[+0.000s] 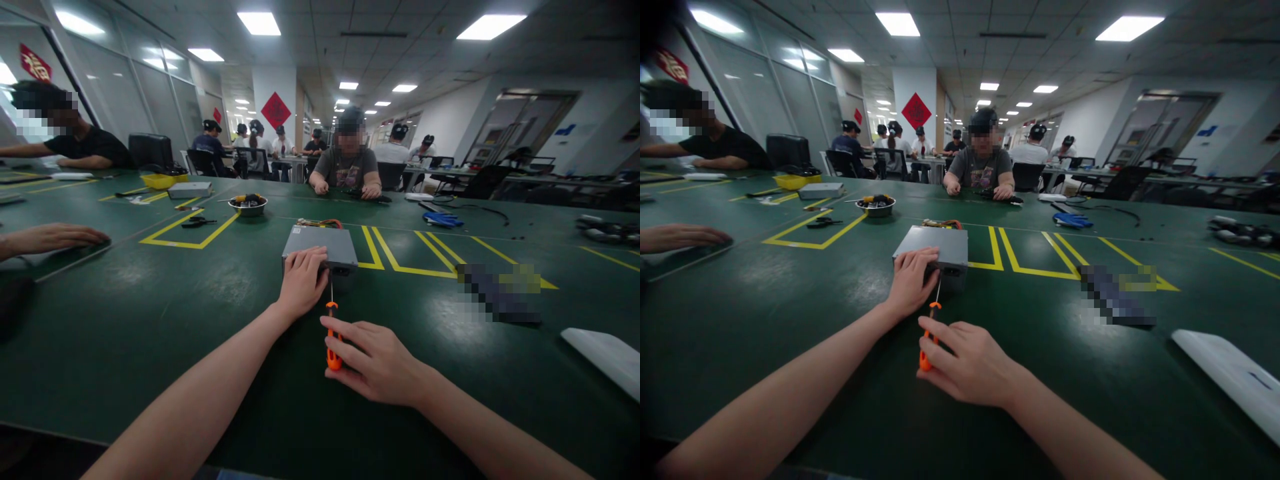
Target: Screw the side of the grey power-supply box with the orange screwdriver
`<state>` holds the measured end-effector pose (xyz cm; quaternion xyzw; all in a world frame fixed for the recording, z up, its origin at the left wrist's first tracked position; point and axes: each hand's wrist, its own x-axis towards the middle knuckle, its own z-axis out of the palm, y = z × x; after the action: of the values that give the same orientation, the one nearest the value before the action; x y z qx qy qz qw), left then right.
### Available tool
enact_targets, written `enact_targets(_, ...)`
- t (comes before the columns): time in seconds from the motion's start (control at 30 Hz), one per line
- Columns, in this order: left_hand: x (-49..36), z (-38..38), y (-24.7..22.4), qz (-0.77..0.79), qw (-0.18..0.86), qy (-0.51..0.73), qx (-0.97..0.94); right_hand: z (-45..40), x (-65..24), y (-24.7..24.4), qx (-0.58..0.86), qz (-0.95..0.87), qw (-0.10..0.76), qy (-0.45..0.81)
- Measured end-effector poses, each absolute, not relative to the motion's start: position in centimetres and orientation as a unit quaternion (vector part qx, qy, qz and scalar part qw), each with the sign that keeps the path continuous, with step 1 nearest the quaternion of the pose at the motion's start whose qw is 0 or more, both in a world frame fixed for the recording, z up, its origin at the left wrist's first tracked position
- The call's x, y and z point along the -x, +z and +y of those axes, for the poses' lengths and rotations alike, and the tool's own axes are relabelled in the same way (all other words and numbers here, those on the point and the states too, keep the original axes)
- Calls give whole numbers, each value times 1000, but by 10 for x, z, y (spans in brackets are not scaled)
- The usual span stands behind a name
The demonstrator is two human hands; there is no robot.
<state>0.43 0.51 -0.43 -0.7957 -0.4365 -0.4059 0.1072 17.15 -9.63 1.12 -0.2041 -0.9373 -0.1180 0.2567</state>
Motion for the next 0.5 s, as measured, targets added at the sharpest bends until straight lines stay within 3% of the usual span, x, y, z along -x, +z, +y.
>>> enact_targets(0.1, -4, 5, -5, -437, 108, -409, 794, -95, -173, 8, 202, -934, 274, -107)
enact_targets(0.3, -4, 7, -5, -436, 116, -404, 796, -98, -173, 14, 221, -946, 207, -116)
enact_targets(0.5, -4, 6, -5, -436, 119, -403, 796, -96, -173, 10, 206, -939, 245, -127)
